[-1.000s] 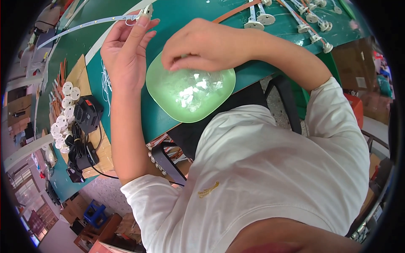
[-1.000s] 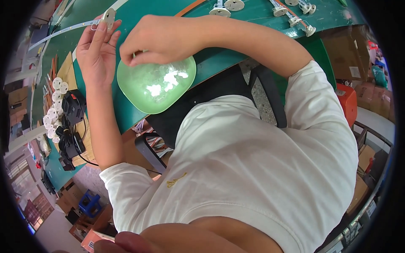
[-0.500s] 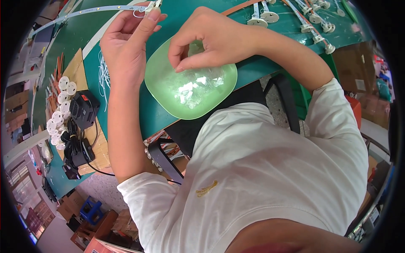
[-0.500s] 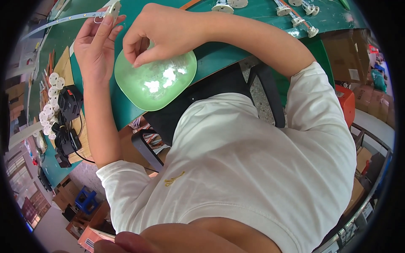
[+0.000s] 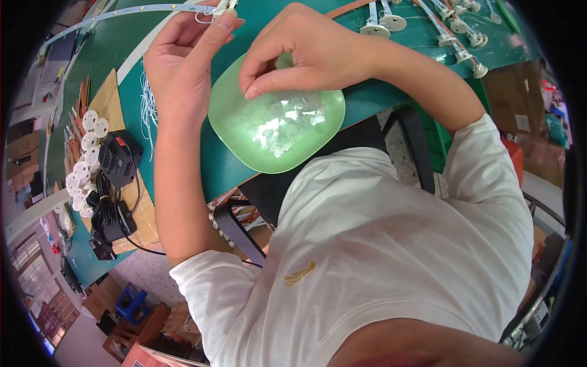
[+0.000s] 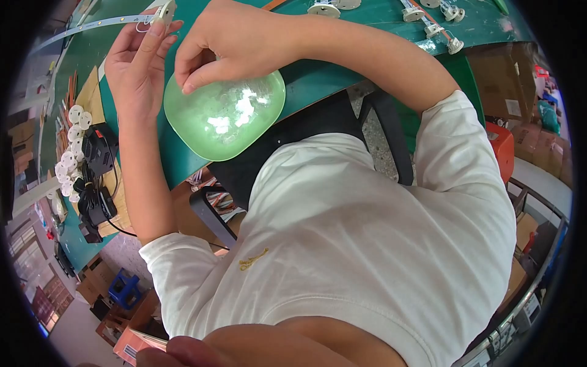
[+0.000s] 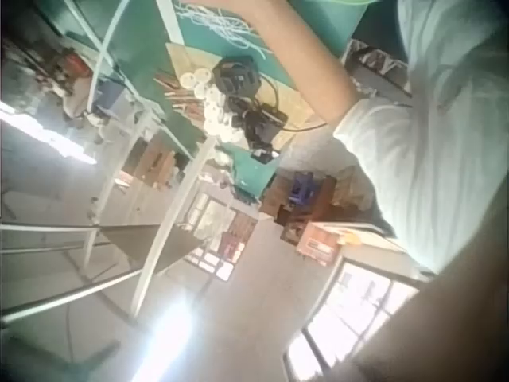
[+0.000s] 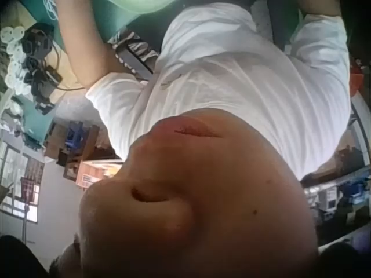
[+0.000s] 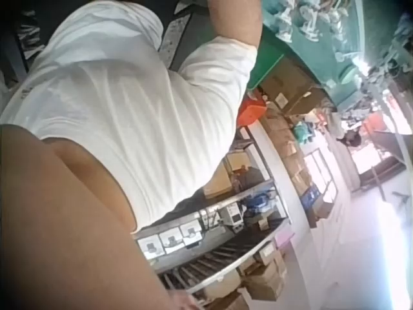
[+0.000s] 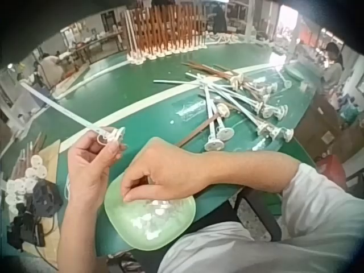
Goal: Manually assemble small white plastic parts by attaching rods and pieces to a base plate.
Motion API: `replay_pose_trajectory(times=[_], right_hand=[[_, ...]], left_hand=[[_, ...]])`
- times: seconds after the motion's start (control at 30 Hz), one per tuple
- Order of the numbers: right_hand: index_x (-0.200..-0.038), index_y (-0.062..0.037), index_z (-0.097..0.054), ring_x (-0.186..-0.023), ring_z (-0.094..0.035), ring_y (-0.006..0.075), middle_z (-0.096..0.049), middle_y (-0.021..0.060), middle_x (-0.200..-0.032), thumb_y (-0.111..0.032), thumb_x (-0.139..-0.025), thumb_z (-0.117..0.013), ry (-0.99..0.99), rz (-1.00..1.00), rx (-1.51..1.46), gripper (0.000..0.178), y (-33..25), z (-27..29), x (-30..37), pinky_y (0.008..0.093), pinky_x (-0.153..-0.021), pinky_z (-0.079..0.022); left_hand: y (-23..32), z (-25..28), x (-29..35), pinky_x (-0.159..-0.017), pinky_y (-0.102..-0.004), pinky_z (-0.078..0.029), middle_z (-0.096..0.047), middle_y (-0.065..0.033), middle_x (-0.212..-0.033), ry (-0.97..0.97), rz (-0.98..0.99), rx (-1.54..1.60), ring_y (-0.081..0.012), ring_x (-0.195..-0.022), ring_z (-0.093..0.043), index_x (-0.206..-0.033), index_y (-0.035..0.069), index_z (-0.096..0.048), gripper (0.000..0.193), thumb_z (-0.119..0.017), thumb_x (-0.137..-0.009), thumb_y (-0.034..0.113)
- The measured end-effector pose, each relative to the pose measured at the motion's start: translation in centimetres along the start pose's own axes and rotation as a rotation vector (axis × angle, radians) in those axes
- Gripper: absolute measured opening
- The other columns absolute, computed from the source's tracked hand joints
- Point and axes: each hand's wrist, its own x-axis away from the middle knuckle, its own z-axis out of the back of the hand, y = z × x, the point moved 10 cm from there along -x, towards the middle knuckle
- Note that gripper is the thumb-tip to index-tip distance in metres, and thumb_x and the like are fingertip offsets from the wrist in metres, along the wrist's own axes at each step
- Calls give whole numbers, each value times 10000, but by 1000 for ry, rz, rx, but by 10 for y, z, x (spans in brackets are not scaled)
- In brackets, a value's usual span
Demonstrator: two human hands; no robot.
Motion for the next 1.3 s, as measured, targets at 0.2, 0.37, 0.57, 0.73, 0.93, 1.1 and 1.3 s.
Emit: replay_pose_trajectory(times=[0.2, 0.37, 0.57, 0.73, 0.93, 1.1, 1.3], right_hand=[[-806, -23, -714, -530, -606, 185, -668, 105, -661, -151, -788, -758, -32, -135, -329, 138, 40, -8, 8, 282, -536, -470], [-832, -4, -724, -533, -611, 123, -686, 83, -657, -141, -780, -770, 44, -224, -388, 154, 48, -4, 7, 252, -532, -471], [-971, 32, -702, -641, -664, 132, -717, 118, -784, -44, -845, -667, 160, -283, -572, 152, 71, -9, 11, 243, -607, -506], [-882, 20, -685, -748, -706, 141, -719, 72, -817, -63, -856, -684, 400, -240, -500, 86, 60, 15, 9, 242, -734, -557], [-926, 23, -713, -782, -706, 121, -726, 76, -836, -69, -868, -690, 512, -279, -417, 110, 64, 39, 21, 241, -736, -568], [-892, -11, -738, -741, -708, 142, -732, 83, -817, -81, -824, -726, 621, -97, -156, 98, 55, 53, 26, 250, -681, -565], [-869, -62, -754, -696, -696, 213, -725, 75, -810, -84, -758, -761, 669, 92, 106, 113, 38, 54, 29, 292, -607, -545]], left_hand=[[1, -4, -2, -806, -309, -548, -680, -158, -1036, -12, -7, 30, -292, -970, -675, -1128, -84, -606, 266, -664, -884, 4], [4, -3, -2, -803, -312, -549, -680, -156, -1036, -19, -5, 39, -283, -962, -675, -1141, -87, -598, 272, -655, -894, 13], [9, -17, -2, -795, -302, -547, -684, -142, -981, -23, 24, 150, -263, -944, -686, -1090, -61, -612, 248, -692, -865, 4], [16, -14, 2, -895, -360, -542, -654, -181, -1095, -17, -12, 255, -319, -1044, -653, -1171, -57, -549, 311, -639, -873, -56], [17, -17, 1, -981, -401, -512, -564, -262, -1253, -66, -76, 334, -367, -1162, -593, -1236, -17, -478, 441, -653, -839, -92], [17, -28, 2, -970, -386, -516, -569, -271, -1236, -95, -88, 323, -320, -1122, -617, -1230, -19, -478, 483, -700, -807, -93], [15, -13, 0, -881, -297, -522, -598, -219, -1210, -5, -108, 119, -196, -993, -630, -1172, -19, -530, 443, -709, -777, -107]])
